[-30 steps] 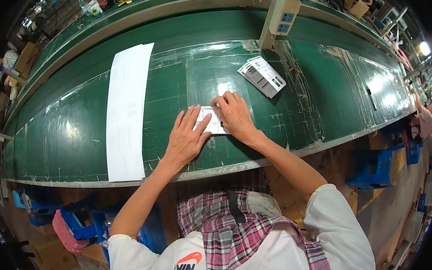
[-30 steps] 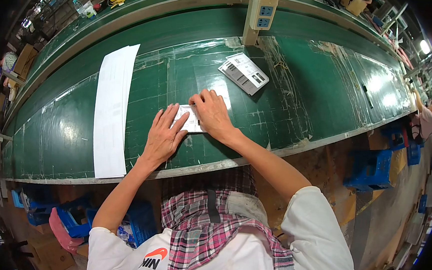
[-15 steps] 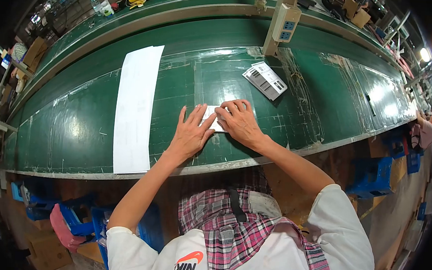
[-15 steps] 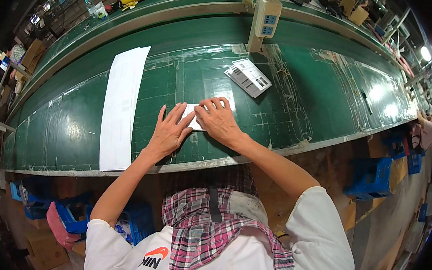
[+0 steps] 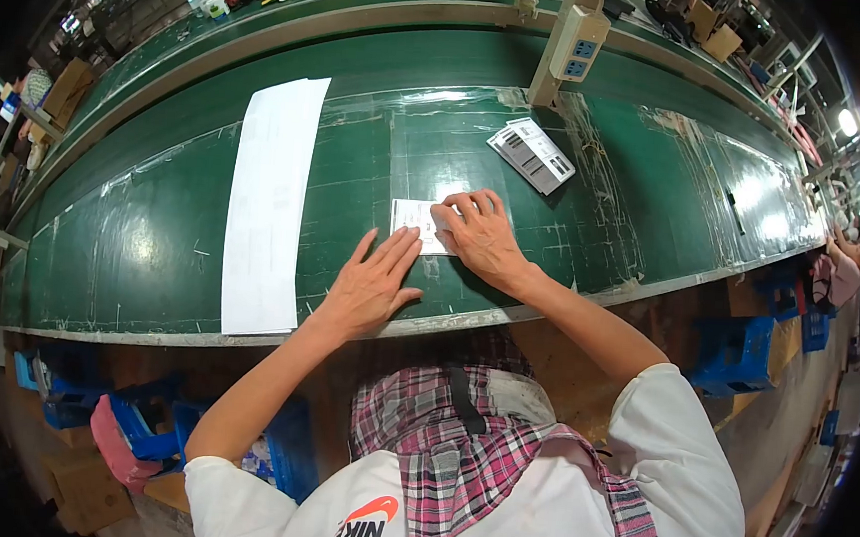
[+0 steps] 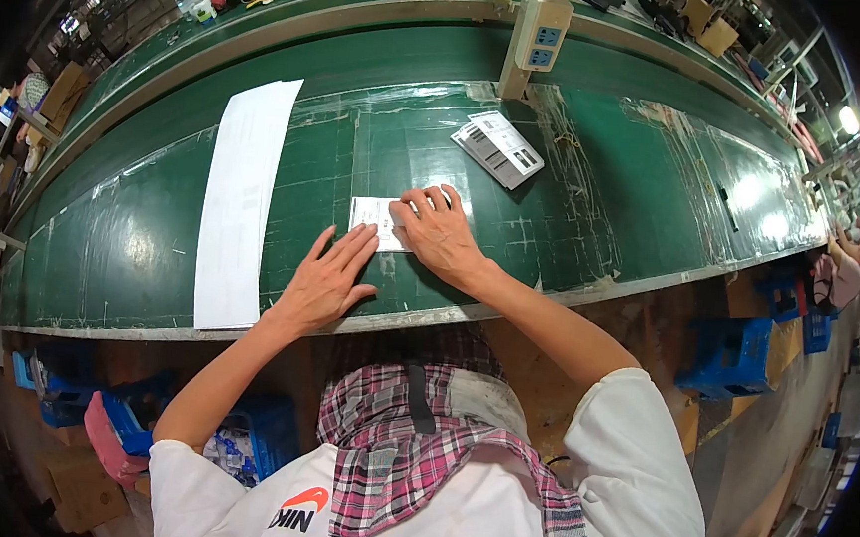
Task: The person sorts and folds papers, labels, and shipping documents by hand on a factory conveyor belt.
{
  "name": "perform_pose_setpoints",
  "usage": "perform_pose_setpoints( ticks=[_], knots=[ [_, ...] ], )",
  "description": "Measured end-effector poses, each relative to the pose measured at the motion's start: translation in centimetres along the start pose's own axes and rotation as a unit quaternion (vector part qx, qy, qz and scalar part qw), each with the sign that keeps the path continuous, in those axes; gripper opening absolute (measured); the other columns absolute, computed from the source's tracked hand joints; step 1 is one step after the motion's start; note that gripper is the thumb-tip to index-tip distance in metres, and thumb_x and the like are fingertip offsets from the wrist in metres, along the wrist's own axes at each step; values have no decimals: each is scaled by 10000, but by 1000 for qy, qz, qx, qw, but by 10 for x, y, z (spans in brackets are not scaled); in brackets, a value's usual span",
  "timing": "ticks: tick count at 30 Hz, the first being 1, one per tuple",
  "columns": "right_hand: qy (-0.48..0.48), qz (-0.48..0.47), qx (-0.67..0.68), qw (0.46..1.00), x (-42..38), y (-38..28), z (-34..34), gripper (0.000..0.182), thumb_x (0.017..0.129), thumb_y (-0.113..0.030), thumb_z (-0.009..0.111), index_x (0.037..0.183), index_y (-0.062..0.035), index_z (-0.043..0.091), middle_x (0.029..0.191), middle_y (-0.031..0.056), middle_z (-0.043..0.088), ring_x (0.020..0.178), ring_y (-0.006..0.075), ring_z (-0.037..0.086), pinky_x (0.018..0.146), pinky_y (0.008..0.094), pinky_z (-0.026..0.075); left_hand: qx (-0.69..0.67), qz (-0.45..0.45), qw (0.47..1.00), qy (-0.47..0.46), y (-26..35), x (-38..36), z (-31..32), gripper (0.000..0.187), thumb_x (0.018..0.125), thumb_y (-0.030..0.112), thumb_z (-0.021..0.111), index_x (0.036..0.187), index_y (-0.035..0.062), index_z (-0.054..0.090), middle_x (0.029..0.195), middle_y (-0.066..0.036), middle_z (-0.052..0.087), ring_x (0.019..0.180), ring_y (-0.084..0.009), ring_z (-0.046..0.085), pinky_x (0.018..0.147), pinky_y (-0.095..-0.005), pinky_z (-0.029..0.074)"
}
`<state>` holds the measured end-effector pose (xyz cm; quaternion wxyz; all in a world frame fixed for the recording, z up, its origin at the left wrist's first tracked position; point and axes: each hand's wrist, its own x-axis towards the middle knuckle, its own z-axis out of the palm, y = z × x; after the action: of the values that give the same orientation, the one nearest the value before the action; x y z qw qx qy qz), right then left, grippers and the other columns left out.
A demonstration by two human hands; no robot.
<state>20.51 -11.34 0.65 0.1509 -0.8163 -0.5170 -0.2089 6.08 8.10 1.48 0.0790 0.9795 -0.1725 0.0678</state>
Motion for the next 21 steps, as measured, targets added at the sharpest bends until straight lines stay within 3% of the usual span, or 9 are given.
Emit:
perform_pose_setpoints(
  ticks=[5,9,12,16,17,21],
  knots=[
    [2,10,18,1000,-2,-1,1,303,887,-234,689,1145,-97,610,1119,74,563,1074,267,537,1024,457,374,-21,-38,999,-11,-5,-21,-7,678,970,370,583,1504,7,377,1585,-122,366,1485,-268,307,1229,-489,174],
    [11,23,40,999,-4,-2,0,311,884,-235,691,1149,-96,610,1129,77,562,1085,270,532,1010,457,383,1,-47,999,11,-9,-34,-14,630,947,344,624,1431,-24,460,1517,-137,453,1460,-278,350,1210,-543,173],
    [13,30,43,999,-6,-2,4,302,887,-248,685,1135,-96,606,1145,78,563,1099,272,530,1000,468,391,-22,-102,994,20,-10,-33,-19,553,952,305,624,1374,-35,515,1461,-148,508,1438,-297,382,1204,-548,177],
    [22,40,42,998,-9,-2,11,272,910,-254,656,1129,-103,599,1163,69,561,1116,264,526,995,489,393,-66,-73,985,139,-10,7,-11,453,953,197,620,1332,-39,543,1413,-171,538,1378,-335,453,1161,-499,314],
    [27,40,42,998,-9,-1,14,271,914,-255,652,1132,-104,599,1167,67,560,1119,263,526,995,489,394,-51,-52,988,138,-7,22,-10,449,957,175,611,1344,-39,530,1421,-184,529,1369,-341,460,1143,-464,356],
    [16,50,53,997,-12,-3,6,305,925,-268,639,1175,-101,589,1195,64,557,1146,257,523,1026,501,382,-58,-44,994,83,-13,43,16,482,973,185,593,1384,-44,488,1470,-196,486,1381,-342,444,1165,-447,334]
  ],
)
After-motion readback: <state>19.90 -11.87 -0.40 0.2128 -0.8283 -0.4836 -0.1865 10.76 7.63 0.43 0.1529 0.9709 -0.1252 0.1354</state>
